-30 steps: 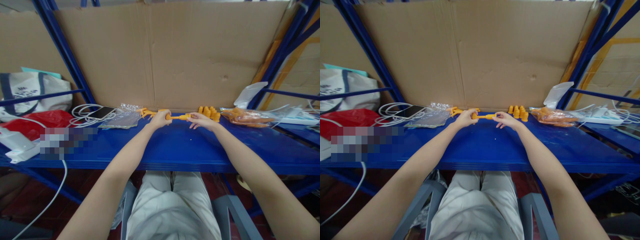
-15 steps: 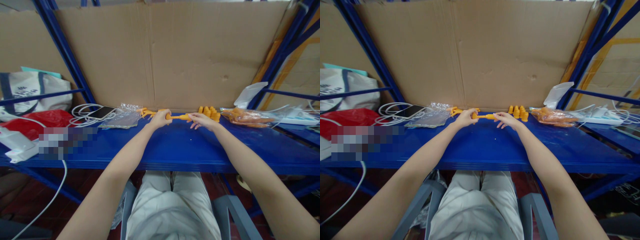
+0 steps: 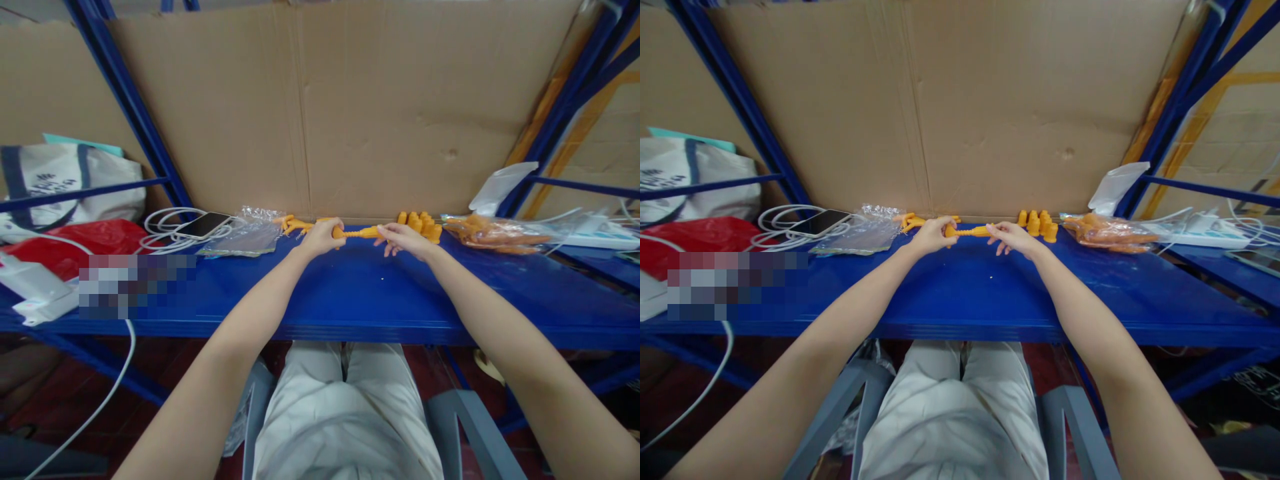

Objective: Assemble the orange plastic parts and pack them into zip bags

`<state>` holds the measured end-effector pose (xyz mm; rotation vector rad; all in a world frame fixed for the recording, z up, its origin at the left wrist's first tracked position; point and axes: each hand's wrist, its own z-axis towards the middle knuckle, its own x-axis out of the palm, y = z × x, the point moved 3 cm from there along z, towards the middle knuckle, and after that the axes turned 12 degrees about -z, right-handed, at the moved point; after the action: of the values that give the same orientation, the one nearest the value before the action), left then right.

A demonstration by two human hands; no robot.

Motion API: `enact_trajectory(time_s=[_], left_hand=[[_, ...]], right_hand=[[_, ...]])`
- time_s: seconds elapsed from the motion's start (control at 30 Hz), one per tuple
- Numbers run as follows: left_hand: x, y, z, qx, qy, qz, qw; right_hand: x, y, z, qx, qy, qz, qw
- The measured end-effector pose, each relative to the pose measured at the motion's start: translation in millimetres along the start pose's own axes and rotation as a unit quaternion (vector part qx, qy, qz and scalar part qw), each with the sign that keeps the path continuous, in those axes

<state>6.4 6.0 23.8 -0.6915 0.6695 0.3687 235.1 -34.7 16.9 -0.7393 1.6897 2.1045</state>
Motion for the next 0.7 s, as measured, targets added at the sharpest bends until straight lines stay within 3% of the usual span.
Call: enact_trajectory(time_s=[0.23, 0.57, 0.7], left_hand=[[-1.2, -1.0, -1.1, 0.001, 0.005, -0.01, 1.0], [-0.6, -4.7, 0.3, 0.0, -0.006, -0.019, 1.0], [-2.8, -1.9, 0.6, -0.005, -0.005, -0.017, 1.0]], right_hand=[[-0.8, 3.3, -1.5, -0.051, -0.013, -0.009, 0.999], [1.9, 6.3, -0.4, -0.006, -0.024, -0.031, 0.999], [0.9, 5.0, 1.0, -0.052, -0.019, -0.002, 0.998]])
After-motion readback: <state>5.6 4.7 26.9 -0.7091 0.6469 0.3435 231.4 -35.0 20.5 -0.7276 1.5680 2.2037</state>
